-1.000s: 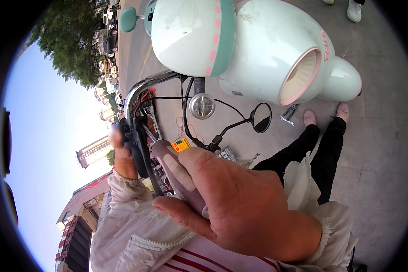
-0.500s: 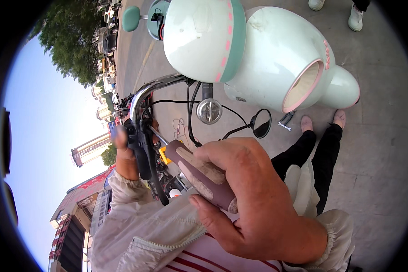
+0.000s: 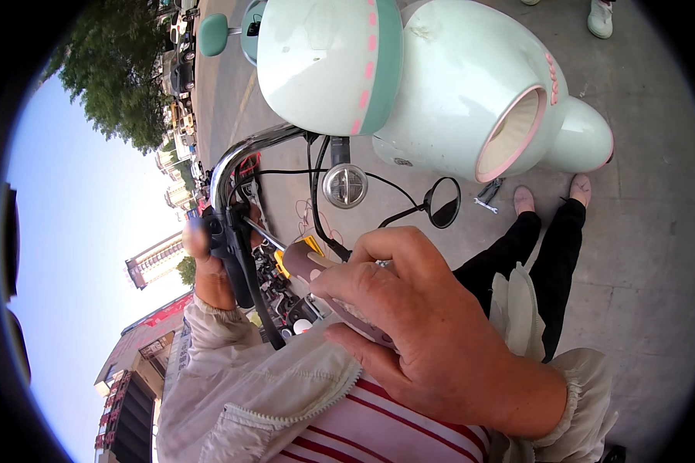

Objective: The person uses a screwdriver to adjust and tighten components on the handlebar of a light green scooter. They repeatedly loosen and tighten screws while manipulating the handlebar grip and brake lever. The work is performed outdoors on a paved area with other scooters nearby.

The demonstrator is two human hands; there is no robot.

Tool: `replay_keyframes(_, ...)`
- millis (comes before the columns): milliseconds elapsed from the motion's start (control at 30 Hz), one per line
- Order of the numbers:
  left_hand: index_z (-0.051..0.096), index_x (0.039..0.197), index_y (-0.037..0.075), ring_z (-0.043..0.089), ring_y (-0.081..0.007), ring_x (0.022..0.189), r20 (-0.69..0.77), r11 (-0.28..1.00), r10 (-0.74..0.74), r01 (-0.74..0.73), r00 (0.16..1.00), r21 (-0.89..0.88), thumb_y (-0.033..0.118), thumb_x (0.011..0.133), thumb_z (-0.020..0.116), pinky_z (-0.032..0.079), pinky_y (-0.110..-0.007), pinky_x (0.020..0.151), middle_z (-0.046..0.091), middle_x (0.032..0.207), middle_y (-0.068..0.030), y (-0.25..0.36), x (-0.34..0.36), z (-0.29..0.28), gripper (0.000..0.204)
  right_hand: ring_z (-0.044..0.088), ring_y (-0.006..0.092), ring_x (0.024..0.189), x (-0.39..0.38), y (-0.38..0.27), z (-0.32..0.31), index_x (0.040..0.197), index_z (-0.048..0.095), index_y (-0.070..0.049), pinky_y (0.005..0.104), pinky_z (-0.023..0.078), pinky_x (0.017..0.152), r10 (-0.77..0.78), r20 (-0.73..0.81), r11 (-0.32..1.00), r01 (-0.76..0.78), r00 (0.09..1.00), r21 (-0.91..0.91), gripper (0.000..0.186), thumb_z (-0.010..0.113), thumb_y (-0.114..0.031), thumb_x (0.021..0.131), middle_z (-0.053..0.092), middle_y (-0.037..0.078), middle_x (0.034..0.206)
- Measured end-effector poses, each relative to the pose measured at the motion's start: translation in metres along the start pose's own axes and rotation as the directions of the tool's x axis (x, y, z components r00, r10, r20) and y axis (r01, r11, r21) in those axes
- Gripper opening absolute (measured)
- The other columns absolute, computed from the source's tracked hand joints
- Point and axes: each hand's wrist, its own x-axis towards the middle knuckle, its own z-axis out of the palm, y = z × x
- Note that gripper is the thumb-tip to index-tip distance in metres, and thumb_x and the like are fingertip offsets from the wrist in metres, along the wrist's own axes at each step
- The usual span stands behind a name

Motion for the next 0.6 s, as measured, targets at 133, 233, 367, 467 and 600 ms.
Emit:
replay_keyframes(133, 0.047, 0.117, 0.004, 0.062, -0.0245, 0.078, 0.017, 0.999, -0.031, 0.031, 0.999, 0.015, 0.051, 0.064, 0.073, 0.055, -0.035, 0.066, 0.060, 0.092, -0.0155, 0.002, -0.003, -0.002, 0.076, 0.057, 0.0217, 0.076, -0.007, 0.014, 0.006, 0.111, 0.061, -0.006, 0.0285, 0.047, 0.064, -0.184, 0.072, 0.931, 0.198, 0.980, -0.307, 0.045, 0.075, -0.005, 0.069, 0.054, 0.010, 0.092)
replay_keyframes(233, 0.046, 0.118, 0.004, 0.063, -0.0246, 0.078, 0.009, 0.998, -0.044, 0.044, 0.999, 0.034, 0.051, 0.064, 0.072, 0.055, -0.034, 0.066, 0.060, 0.093, -0.0159, 0.006, -0.003, 0.001, 0.077, 0.056, 0.0245, 0.069, -0.007, 0.012, 0.008, 0.111, 0.058, 0.000, 0.0301, 0.047, 0.060, -0.035, -0.001, 0.978, 0.034, 0.999, -0.206, 0.034, 0.069, -0.011, 0.080, 0.050, 0.010, 0.080)
replay_keyframes(367, 0.045, 0.120, 0.004, 0.064, -0.0246, 0.075, 0.003, 0.999, 0.007, -0.007, 1.000, 0.031, 0.052, 0.065, 0.072, 0.056, -0.034, 0.066, 0.060, 0.094, -0.0181, -0.001, 0.002, -0.002, 0.078, 0.056, 0.0240, 0.067, 0.002, -0.001, 0.005, 0.109, 0.058, 0.002, 0.0303, 0.047, 0.059, 0.481, 0.056, 0.821, -0.471, 0.875, 0.322, 0.036, 0.070, -0.012, 0.079, 0.054, 0.011, 0.081)
replay_keyframes(467, 0.046, 0.119, 0.004, 0.064, -0.0250, 0.078, 0.006, 0.999, -0.011, 0.011, 1.000, 0.043, 0.051, 0.065, 0.073, 0.056, -0.034, 0.067, 0.060, 0.094, -0.0171, 0.005, 0.000, 0.007, 0.076, 0.059, 0.0154, 0.071, 0.000, -0.011, 0.001, 0.111, 0.057, 0.003, 0.0259, 0.047, 0.063, 0.455, 0.028, 0.866, -0.449, 0.890, 0.219, 0.034, 0.068, -0.013, 0.083, 0.061, 0.011, 0.085)
replay_keyframes(600, 0.047, 0.118, 0.003, 0.064, -0.0252, 0.079, 0.046, 1.000, -0.018, 0.018, 0.999, -0.020, 0.050, 0.064, 0.074, 0.056, -0.035, 0.067, 0.061, 0.095, -0.0165, -0.003, 0.000, -0.007, 0.077, 0.060, 0.0108, 0.073, -0.001, -0.008, 0.002, 0.110, 0.055, 0.005, 0.0237, 0.047, 0.065, -0.022, -0.022, 0.947, 0.014, 1.000, -0.320, 0.033, 0.065, -0.016, 0.086, 0.063, 0.008, 0.085)
